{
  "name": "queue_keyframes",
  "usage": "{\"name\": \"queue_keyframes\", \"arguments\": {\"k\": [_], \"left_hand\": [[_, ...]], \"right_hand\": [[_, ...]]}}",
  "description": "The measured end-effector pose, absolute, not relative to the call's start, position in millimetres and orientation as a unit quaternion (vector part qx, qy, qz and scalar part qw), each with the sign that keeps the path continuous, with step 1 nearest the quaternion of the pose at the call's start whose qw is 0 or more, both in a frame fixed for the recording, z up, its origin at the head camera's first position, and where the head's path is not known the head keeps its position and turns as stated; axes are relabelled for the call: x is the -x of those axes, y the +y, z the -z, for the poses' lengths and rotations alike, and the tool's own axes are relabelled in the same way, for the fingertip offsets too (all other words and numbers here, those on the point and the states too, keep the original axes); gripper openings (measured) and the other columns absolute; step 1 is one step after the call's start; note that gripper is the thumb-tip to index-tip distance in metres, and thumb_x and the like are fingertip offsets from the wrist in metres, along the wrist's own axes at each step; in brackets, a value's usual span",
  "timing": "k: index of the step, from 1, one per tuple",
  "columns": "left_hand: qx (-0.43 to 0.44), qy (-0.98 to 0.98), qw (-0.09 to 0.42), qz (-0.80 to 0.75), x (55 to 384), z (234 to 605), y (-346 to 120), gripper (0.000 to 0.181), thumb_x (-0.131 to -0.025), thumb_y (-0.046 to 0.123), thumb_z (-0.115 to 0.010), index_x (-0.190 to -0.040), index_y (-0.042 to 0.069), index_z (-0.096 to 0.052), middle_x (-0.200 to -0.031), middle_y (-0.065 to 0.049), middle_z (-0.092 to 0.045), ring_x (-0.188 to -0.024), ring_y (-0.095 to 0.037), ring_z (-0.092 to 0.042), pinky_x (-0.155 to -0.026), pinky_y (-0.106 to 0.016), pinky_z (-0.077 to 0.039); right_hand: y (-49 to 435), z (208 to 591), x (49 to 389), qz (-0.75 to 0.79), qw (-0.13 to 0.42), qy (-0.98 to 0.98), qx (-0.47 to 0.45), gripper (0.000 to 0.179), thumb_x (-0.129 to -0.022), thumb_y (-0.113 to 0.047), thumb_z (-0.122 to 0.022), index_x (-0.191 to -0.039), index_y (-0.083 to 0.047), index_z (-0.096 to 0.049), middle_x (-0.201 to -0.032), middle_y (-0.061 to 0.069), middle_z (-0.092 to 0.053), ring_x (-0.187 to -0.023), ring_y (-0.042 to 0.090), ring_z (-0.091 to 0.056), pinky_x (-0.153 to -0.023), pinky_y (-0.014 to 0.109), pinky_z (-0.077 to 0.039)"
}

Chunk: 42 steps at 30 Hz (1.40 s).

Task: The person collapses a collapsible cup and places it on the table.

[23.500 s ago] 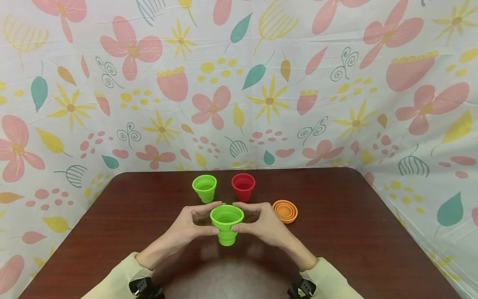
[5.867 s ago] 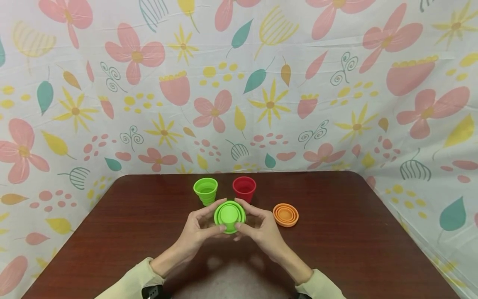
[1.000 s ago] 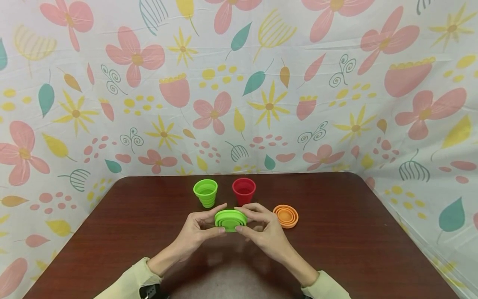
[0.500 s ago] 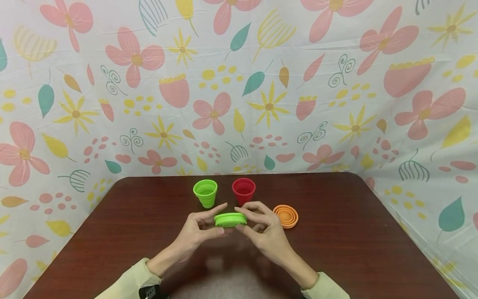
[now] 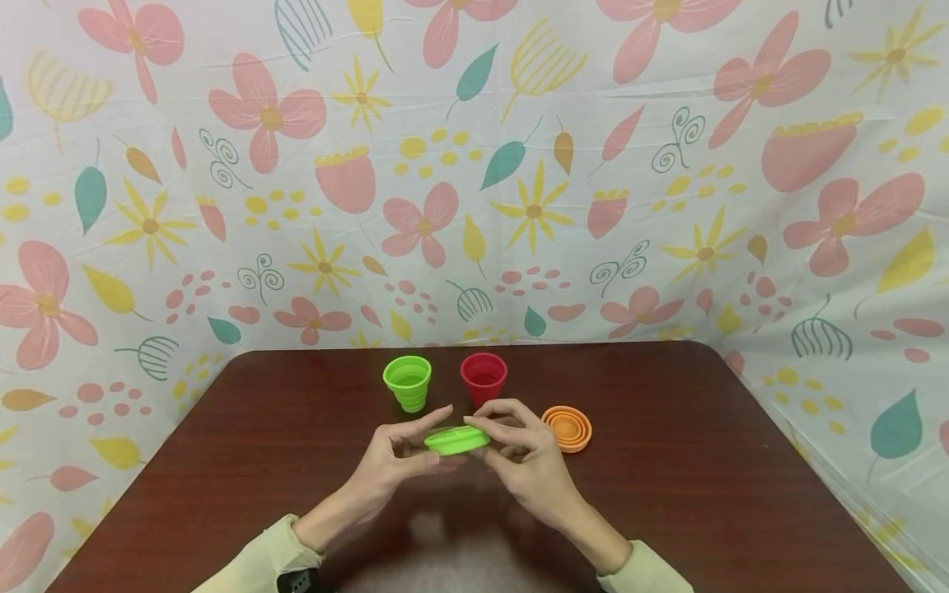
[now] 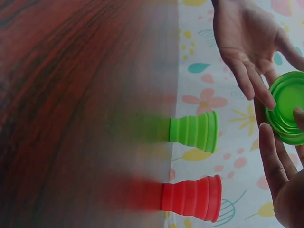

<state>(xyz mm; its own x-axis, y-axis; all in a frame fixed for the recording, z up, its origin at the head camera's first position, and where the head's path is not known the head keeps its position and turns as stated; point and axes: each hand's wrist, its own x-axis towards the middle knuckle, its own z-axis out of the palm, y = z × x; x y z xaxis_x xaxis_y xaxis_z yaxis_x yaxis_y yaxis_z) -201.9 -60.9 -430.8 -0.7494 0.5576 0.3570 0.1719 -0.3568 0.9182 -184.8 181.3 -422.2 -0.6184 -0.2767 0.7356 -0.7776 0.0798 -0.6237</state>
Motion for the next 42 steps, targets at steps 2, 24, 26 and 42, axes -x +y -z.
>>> {"name": "queue_keyframes", "arguments": {"k": [2, 24, 26, 42], "left_hand": [[-0.331, 0.551, 0.12, -0.756, 201.8, 430.9, -60.8, 0.061, -0.098, 0.002, -0.073, -0.154, -0.004, -0.049, -0.14, -0.034, -0.058, -0.109, -0.047, -0.07, -0.094, -0.053, -0.057], [-0.316, 0.582, 0.084, -0.744, 201.4, 430.6, -62.2, 0.079, -0.088, -0.001, -0.084, -0.158, 0.003, -0.046, -0.149, -0.024, -0.056, -0.112, -0.024, -0.073, -0.09, -0.037, -0.061], [-0.317, 0.582, 0.085, -0.744, 201.1, 430.7, -62.3, 0.08, -0.088, -0.002, -0.084, -0.158, 0.003, -0.047, -0.149, -0.023, -0.056, -0.113, -0.024, -0.072, -0.09, -0.037, -0.061], [-0.331, 0.581, 0.096, -0.737, 201.0, 428.9, -64.0, 0.081, -0.086, -0.009, -0.082, -0.158, 0.0, -0.045, -0.152, -0.022, -0.053, -0.118, -0.028, -0.07, -0.091, -0.042, -0.061]], "right_hand": [[181.3, 422.5, 185.1, -0.563, 0.221, -0.7, -0.38, 0.05, -0.084, 0.018, -0.077, -0.128, -0.005, -0.076, -0.125, 0.015, -0.062, -0.104, 0.018, -0.069, -0.061, 0.027, -0.061], [187.2, 416.7, 185.3, -0.603, 0.061, -0.721, -0.335, 0.079, -0.082, 0.004, -0.088, -0.153, -0.011, -0.056, -0.155, 0.014, -0.049, -0.119, 0.022, -0.065, -0.082, 0.043, -0.065], [187.5, 416.9, 185.7, -0.607, 0.047, -0.721, -0.33, 0.079, -0.082, 0.003, -0.088, -0.153, -0.011, -0.056, -0.155, 0.016, -0.05, -0.115, 0.024, -0.068, -0.082, 0.043, -0.065], [187.7, 417.3, 188.7, -0.622, 0.024, -0.716, -0.318, 0.077, -0.084, 0.0, -0.088, -0.153, -0.013, -0.056, -0.15, 0.014, -0.057, -0.113, 0.028, -0.071, -0.087, 0.043, -0.063]]}}
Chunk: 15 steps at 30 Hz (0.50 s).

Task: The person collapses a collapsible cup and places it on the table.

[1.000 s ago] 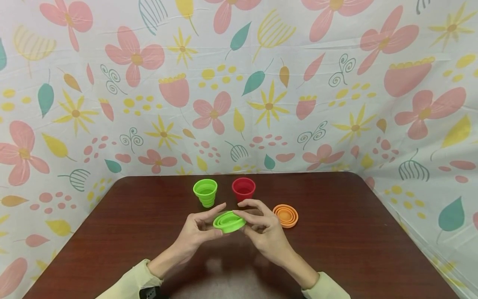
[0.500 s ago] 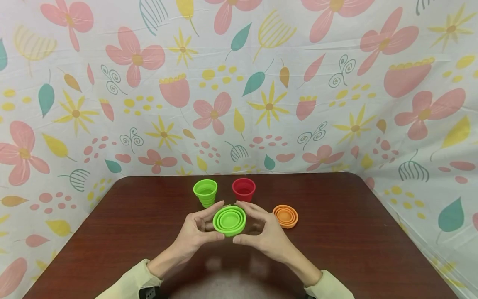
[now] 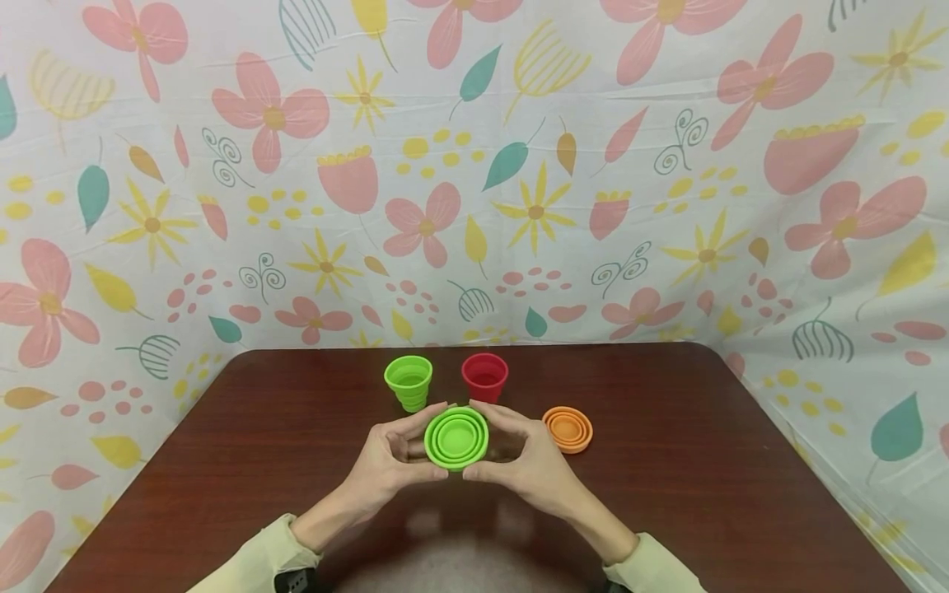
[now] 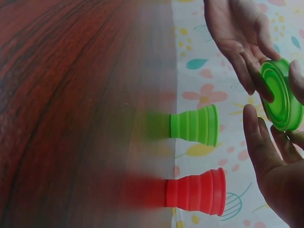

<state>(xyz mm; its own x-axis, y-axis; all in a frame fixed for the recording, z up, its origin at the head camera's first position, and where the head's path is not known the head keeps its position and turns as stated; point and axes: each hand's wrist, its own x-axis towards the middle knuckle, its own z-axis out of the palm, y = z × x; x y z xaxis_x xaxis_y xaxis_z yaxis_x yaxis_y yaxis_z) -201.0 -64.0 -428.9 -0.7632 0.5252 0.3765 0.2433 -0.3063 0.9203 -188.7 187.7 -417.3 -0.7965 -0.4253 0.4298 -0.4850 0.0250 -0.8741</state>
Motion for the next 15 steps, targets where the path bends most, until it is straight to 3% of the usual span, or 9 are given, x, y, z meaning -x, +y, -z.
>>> {"name": "queue_keyframes", "arguments": {"k": [8, 15], "left_hand": [[-0.327, 0.597, 0.09, -0.727, 202.9, 431.4, -65.1, 0.079, -0.086, -0.006, -0.084, -0.157, 0.008, -0.051, -0.15, -0.018, -0.057, -0.118, -0.03, -0.07, -0.093, -0.043, -0.06], [-0.314, 0.607, 0.084, -0.725, 205.2, 434.4, -67.3, 0.078, -0.086, -0.008, -0.083, -0.156, 0.003, -0.05, -0.148, -0.02, -0.058, -0.118, -0.03, -0.07, -0.095, -0.041, -0.06]], "right_hand": [[182.3, 419.8, 190.6, -0.613, 0.04, -0.729, -0.303, 0.081, -0.078, -0.003, -0.094, -0.15, -0.012, -0.06, -0.148, 0.019, -0.057, -0.113, 0.027, -0.072, -0.089, 0.045, -0.062], [171.5, 423.0, 193.5, -0.592, 0.076, -0.75, -0.285, 0.083, -0.072, -0.011, -0.099, -0.146, -0.006, -0.062, -0.138, 0.013, -0.063, -0.104, 0.026, -0.074, -0.086, 0.042, -0.063]]}}
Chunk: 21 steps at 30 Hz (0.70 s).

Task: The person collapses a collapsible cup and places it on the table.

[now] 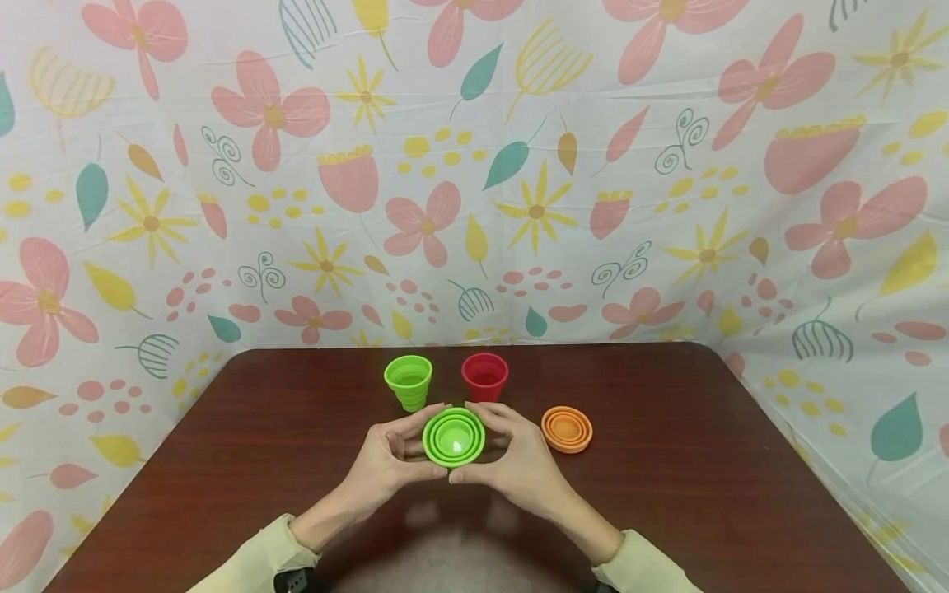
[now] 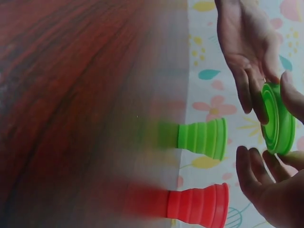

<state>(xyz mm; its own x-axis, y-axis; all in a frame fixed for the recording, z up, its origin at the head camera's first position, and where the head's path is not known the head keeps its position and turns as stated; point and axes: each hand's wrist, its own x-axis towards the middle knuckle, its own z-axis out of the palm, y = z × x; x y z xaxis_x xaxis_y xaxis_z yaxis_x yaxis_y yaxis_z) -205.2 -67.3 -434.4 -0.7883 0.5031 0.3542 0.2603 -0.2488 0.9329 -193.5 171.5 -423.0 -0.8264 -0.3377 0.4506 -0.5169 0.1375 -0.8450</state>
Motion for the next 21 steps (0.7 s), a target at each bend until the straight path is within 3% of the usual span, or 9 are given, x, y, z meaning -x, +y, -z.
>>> {"name": "queue_keyframes", "arguments": {"k": [13, 21], "left_hand": [[-0.263, 0.633, 0.09, -0.722, 211.0, 439.7, -72.9, 0.081, -0.085, -0.01, -0.083, -0.157, 0.007, -0.049, -0.148, -0.018, -0.059, -0.12, -0.034, -0.069, -0.096, -0.039, -0.059], [-0.236, 0.657, 0.099, -0.709, 212.5, 439.1, -77.0, 0.082, -0.087, -0.007, -0.082, -0.16, 0.007, -0.045, -0.154, -0.014, -0.054, -0.124, -0.034, -0.066, -0.095, -0.034, -0.06]], "right_hand": [[164.1, 423.1, 210.4, -0.555, 0.056, -0.787, -0.263, 0.078, -0.073, -0.017, -0.1, -0.141, -0.002, -0.066, -0.133, 0.008, -0.067, -0.11, 0.024, -0.069, -0.089, 0.036, -0.062], [158.6, 427.0, 218.3, -0.559, 0.017, -0.792, -0.243, 0.073, -0.078, -0.018, -0.097, -0.141, -0.001, -0.065, -0.135, 0.014, -0.065, -0.105, 0.025, -0.07, -0.089, 0.033, -0.06]]}}
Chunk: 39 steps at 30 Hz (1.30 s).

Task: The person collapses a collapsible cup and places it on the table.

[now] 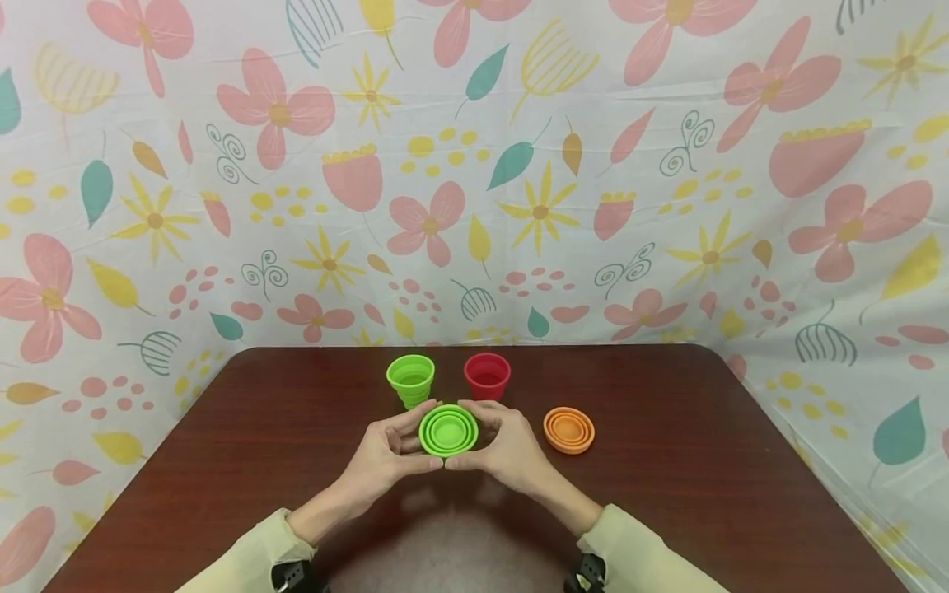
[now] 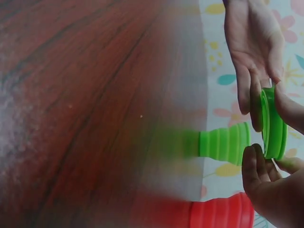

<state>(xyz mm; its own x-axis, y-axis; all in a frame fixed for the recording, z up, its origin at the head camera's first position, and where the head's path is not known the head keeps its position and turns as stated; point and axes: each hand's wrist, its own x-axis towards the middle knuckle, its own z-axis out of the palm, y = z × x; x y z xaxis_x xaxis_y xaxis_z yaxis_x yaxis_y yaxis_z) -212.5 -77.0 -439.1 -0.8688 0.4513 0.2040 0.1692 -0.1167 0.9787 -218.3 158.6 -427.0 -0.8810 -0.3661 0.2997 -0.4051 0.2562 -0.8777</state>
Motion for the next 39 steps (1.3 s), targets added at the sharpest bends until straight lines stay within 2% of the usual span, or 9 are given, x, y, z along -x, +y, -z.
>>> {"name": "queue_keyframes", "arguments": {"k": [5, 12, 21, 27, 34, 39], "left_hand": [[-0.21, 0.687, 0.086, -0.69, 214.6, 443.9, -80.0, 0.079, -0.089, -0.002, -0.082, -0.158, 0.003, -0.046, -0.157, -0.015, -0.051, -0.125, -0.032, -0.066, -0.094, -0.031, -0.059], [-0.178, 0.693, 0.08, -0.694, 214.5, 448.3, -83.2, 0.076, -0.089, -0.001, -0.082, -0.156, -0.004, -0.046, -0.156, -0.023, -0.049, -0.128, -0.036, -0.063, -0.093, -0.032, -0.06], [-0.151, 0.696, 0.067, -0.699, 214.1, 452.2, -87.6, 0.074, -0.088, -0.004, -0.081, -0.153, -0.009, -0.046, -0.152, -0.028, -0.051, -0.132, -0.042, -0.058, -0.091, -0.031, -0.06], [-0.14, 0.709, 0.066, -0.688, 217.2, 453.2, -90.3, 0.074, -0.087, -0.004, -0.081, -0.153, -0.01, -0.046, -0.149, -0.03, -0.053, -0.132, -0.042, -0.058, -0.091, -0.032, -0.061], [-0.13, 0.742, 0.058, -0.655, 221.7, 454.5, -95.5, 0.076, -0.084, -0.002, -0.083, -0.151, -0.011, -0.048, -0.144, -0.029, -0.059, -0.128, -0.041, -0.063, -0.091, -0.035, -0.061], [-0.126, 0.757, 0.053, -0.639, 222.4, 454.6, -96.8, 0.076, -0.083, -0.002, -0.085, -0.15, -0.009, -0.05, -0.142, -0.028, -0.061, -0.126, -0.041, -0.063, -0.092, -0.036, -0.061]], "right_hand": [[155.4, 431.4, 222.4, -0.569, -0.003, -0.79, -0.228, 0.071, -0.079, -0.017, -0.096, -0.141, -0.001, -0.066, -0.135, 0.014, -0.065, -0.105, 0.024, -0.07, -0.089, 0.033, -0.059], [152.9, 437.4, 226.7, -0.569, -0.024, -0.794, -0.214, 0.072, -0.08, -0.017, -0.094, -0.143, -0.001, -0.064, -0.137, 0.014, -0.064, -0.111, 0.026, -0.067, -0.096, 0.045, -0.056], [151.6, 447.0, 235.7, -0.578, -0.036, -0.794, -0.185, 0.069, -0.079, -0.014, -0.095, -0.14, 0.0, -0.066, -0.136, 0.016, -0.066, -0.111, 0.027, -0.069, -0.095, 0.036, -0.056], [149.2, 450.4, 240.5, -0.559, -0.04, -0.811, -0.166, 0.074, -0.076, -0.015, -0.097, -0.14, 0.002, -0.065, -0.136, 0.014, -0.067, -0.109, 0.024, -0.068, -0.096, 0.041, -0.054], [146.4, 449.5, 246.5, -0.53, -0.027, -0.831, -0.168, 0.074, -0.072, -0.017, -0.099, -0.137, 0.002, -0.068, -0.131, 0.013, -0.07, -0.109, 0.021, -0.068, -0.095, 0.036, -0.054], [144.8, 447.5, 248.5, -0.515, -0.03, -0.839, -0.174, 0.075, -0.072, -0.018, -0.1, -0.137, 0.003, -0.068, -0.13, 0.013, -0.071, -0.109, 0.022, -0.069, -0.096, 0.041, -0.055]]}}
